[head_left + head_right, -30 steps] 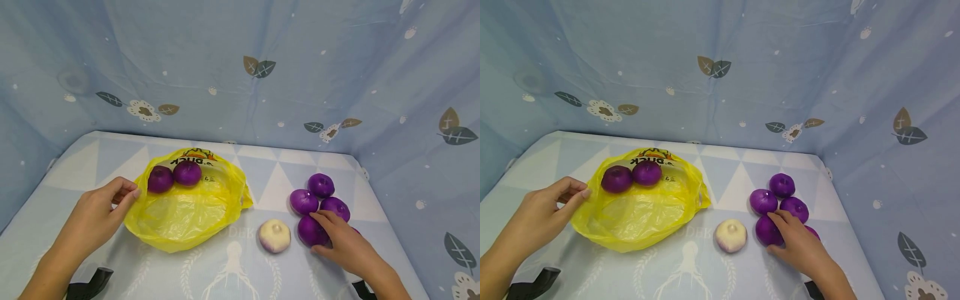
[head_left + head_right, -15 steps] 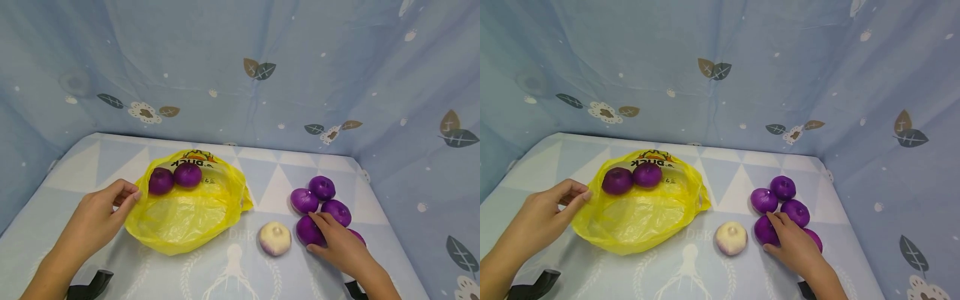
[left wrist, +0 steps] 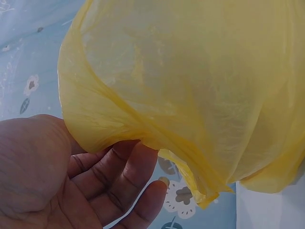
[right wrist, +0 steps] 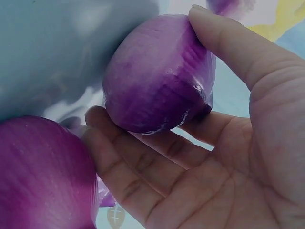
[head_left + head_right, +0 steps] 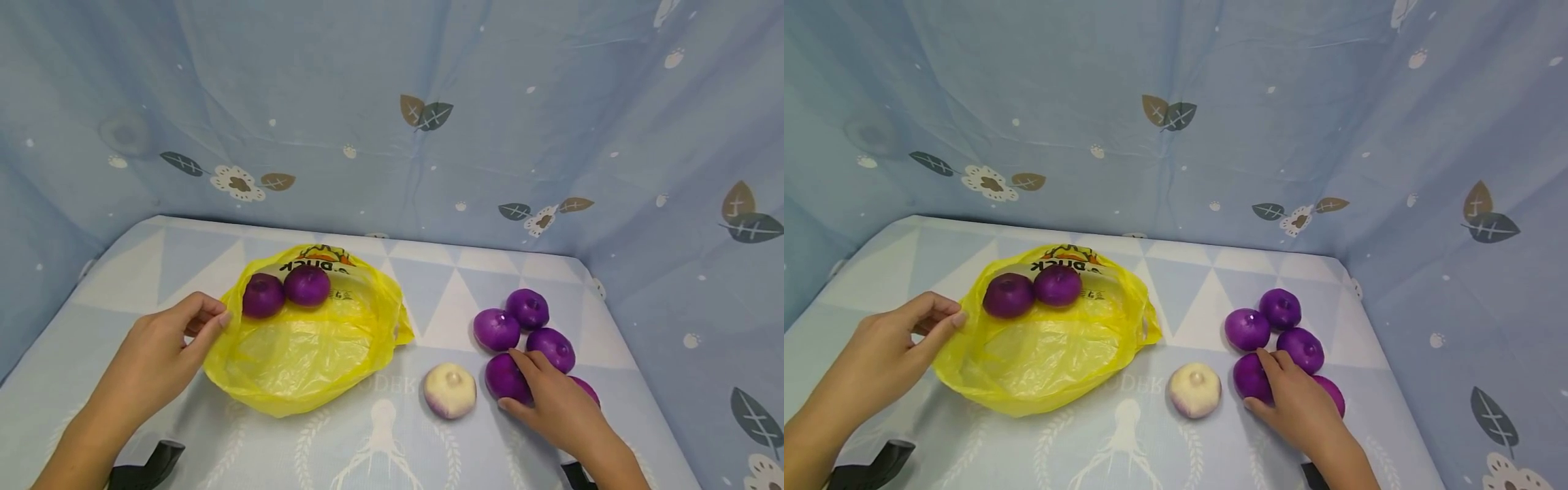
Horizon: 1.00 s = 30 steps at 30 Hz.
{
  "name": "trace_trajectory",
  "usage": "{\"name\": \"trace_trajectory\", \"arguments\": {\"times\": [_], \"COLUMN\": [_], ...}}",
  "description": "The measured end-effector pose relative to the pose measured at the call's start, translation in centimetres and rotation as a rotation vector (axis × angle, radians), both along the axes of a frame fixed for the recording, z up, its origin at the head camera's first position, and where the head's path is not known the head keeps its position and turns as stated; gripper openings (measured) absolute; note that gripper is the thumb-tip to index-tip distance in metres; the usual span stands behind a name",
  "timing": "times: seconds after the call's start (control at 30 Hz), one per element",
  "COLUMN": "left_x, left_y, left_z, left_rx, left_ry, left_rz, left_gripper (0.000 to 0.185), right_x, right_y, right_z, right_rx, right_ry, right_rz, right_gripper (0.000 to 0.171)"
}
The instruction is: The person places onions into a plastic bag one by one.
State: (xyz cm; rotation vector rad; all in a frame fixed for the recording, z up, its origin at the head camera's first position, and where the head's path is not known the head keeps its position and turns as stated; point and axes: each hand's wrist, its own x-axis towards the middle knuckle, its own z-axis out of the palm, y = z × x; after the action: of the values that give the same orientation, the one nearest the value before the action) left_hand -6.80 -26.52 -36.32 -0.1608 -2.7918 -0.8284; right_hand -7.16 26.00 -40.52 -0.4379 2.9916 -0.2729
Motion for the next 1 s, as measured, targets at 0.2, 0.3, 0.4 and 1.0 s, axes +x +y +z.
{"name": "trace_trajectory", "arguments": {"times": [0.2, 0.3, 0.4, 1.0], "left_x": [-0.01, -0.01, 0.01, 0.00], "left_y": [0.03, 0.03, 0.01, 0.01], "left_z": [0.04, 0.03, 0.00, 0.01], "left_rx": [-0.004, -0.003, 0.001, 0.000], "left_ry": [-0.008, -0.006, -0.007, -0.005], "left_rz": [0.004, 0.002, -0.001, 0.001], "left_gripper": [0.010, 0.010, 0.009, 0.009], "right_x": [0.16, 0.27, 0.29, -0.05], "right_y": [0.06, 0.08, 0.07, -0.13], "right_z": [-0.25, -0.34, -0.37, 0.17], "right_rx": [0.009, 0.011, 0.006, -0.013], "right_ry": [0.002, -0.005, -0.007, -0.033], "right_rz": [-0.005, -0.012, -0.019, -0.049], "right_gripper": [0.078, 0.079, 0.079, 0.084]}}
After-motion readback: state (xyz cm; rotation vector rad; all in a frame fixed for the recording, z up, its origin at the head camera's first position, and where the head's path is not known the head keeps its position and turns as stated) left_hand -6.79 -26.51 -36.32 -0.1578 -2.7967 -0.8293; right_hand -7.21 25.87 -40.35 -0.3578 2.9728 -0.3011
